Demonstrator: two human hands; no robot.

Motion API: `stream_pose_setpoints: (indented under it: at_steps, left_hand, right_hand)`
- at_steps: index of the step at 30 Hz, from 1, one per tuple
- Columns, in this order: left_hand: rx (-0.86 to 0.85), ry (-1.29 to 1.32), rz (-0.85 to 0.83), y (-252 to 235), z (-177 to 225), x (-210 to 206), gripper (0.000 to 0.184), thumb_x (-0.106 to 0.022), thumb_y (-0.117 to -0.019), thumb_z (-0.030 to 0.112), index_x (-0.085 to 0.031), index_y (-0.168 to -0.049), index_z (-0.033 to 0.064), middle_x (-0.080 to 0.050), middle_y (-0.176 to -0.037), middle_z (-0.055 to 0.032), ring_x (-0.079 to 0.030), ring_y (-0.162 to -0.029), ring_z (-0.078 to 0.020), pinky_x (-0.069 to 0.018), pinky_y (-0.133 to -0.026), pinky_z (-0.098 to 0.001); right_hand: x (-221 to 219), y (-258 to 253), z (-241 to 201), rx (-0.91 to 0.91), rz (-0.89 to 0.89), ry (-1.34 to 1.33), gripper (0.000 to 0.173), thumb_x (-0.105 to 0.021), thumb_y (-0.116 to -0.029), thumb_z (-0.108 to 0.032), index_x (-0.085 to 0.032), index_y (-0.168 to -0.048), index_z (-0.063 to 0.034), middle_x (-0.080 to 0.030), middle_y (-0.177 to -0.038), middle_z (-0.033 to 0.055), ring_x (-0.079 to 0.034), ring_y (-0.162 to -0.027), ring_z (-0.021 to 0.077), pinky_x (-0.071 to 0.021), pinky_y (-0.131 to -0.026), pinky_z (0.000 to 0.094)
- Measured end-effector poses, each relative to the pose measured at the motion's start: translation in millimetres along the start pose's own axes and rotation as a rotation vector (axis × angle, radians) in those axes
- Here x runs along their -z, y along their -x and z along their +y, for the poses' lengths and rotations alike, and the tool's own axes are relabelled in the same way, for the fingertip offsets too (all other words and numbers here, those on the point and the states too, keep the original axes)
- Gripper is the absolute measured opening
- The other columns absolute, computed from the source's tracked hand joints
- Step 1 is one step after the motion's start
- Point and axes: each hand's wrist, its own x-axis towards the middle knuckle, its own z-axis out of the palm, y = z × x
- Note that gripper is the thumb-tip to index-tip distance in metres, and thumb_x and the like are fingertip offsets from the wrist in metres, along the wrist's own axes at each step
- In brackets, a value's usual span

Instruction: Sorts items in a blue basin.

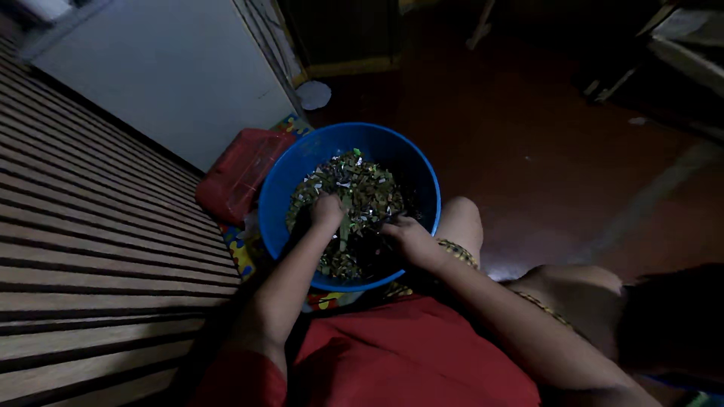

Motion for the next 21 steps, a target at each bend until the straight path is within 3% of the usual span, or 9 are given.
stream_pose_setpoints:
  at_steps: [2, 5, 7, 10, 13, 16, 21]
  left_hand:
    - [-0.022, 0.078, 0.052, 1, 2, -2, 0.029, -0.069, -0.0986, 0.028, -0.072, -0.114, 0.0028, -0.064, -0.126, -0.0242, -0.058, -0.122, -0.0443, -0.0459, -0.103, -0.0635]
    - [-0.159, 0.275, 0.179, 6, 8, -1, 0.034, -0.055, -0.1071, 0.026, -0.063, -0.129, 0.0005, -0.064, -0.128, -0.0234, -0.061, -0.121, -0.0411, -0.047, -0.105, -0.0598]
    - [-0.243, 0.441, 0.171, 9, 14, 2, 0.036, -0.048, -0.1101, 0.025, -0.058, -0.135, 0.0008, -0.066, -0.123, -0.0238, -0.067, -0.11, -0.0393, -0.0527, -0.097, -0.0583]
    - [-0.326, 0.666, 0.027, 9, 16, -1, 0.035, -0.047, -0.1107, 0.025, -0.056, -0.136, 0.0022, -0.068, -0.112, -0.0182, -0.07, -0.08, -0.0247, -0.0611, -0.074, -0.0429]
    - [-0.397, 0.734, -0.019, 6, 12, -8, 0.027, -0.059, -0.1053, 0.019, -0.066, -0.124, 0.0006, -0.068, -0.11, -0.0134, -0.064, -0.073, -0.0158, -0.0574, -0.069, -0.0342]
    - [-0.467, 0.767, 0.001, 6, 7, -13, 0.018, -0.069, -0.0993, 0.016, -0.07, -0.107, -0.0002, -0.07, -0.095, -0.0099, -0.063, -0.071, -0.0116, -0.0568, -0.068, -0.0305]
    - [-0.482, 0.774, -0.03, 10, 4, -8, 0.015, -0.071, -0.0977, 0.016, -0.071, -0.101, 0.0018, -0.07, -0.088, -0.0073, -0.06, -0.064, -0.0112, -0.0544, -0.062, -0.0291]
  right_hand:
    - [2, -1, -2, -0.061, -0.014, 0.001, 0.035, -0.072, -0.0929, -0.036, -0.071, -0.113, -0.0081, -0.073, -0.105, 0.0123, -0.066, -0.108, 0.0329, -0.0497, -0.099, 0.0534]
    - [9, -3, -7, -0.236, 0.024, -0.073, 0.041, -0.073, -0.0929, -0.042, -0.071, -0.114, -0.0064, -0.072, -0.103, 0.0152, -0.067, -0.105, 0.0339, -0.0519, -0.096, 0.0534]
    - [14, -6, -7, -0.378, 0.052, -0.15, 0.046, -0.072, -0.0929, -0.046, -0.071, -0.116, -0.0063, -0.071, -0.106, 0.016, -0.067, -0.104, 0.0328, -0.0526, -0.095, 0.0531]
    - [20, -10, -8, -0.504, 0.065, -0.208, 0.057, -0.072, -0.0902, -0.056, -0.066, -0.116, -0.0056, -0.067, -0.1, 0.0169, -0.064, -0.099, 0.0338, -0.0513, -0.09, 0.0542]
    - [21, -14, -9, -0.533, 0.007, -0.165, 0.066, -0.069, -0.0885, -0.063, -0.063, -0.122, -0.0057, -0.067, -0.109, 0.0182, -0.061, -0.111, 0.0365, -0.0491, -0.096, 0.0561]
    - [18, -16, -11, -0.537, -0.043, -0.12, 0.068, -0.067, -0.0891, -0.064, -0.063, -0.123, -0.0057, -0.068, -0.11, 0.0185, -0.061, -0.114, 0.038, -0.0485, -0.098, 0.057]
    - [20, -19, -11, -0.57, -0.1, -0.134, 0.066, -0.067, -0.0901, -0.063, -0.062, -0.126, -0.008, -0.067, -0.11, 0.019, -0.063, -0.109, 0.0374, -0.0502, -0.094, 0.0591]
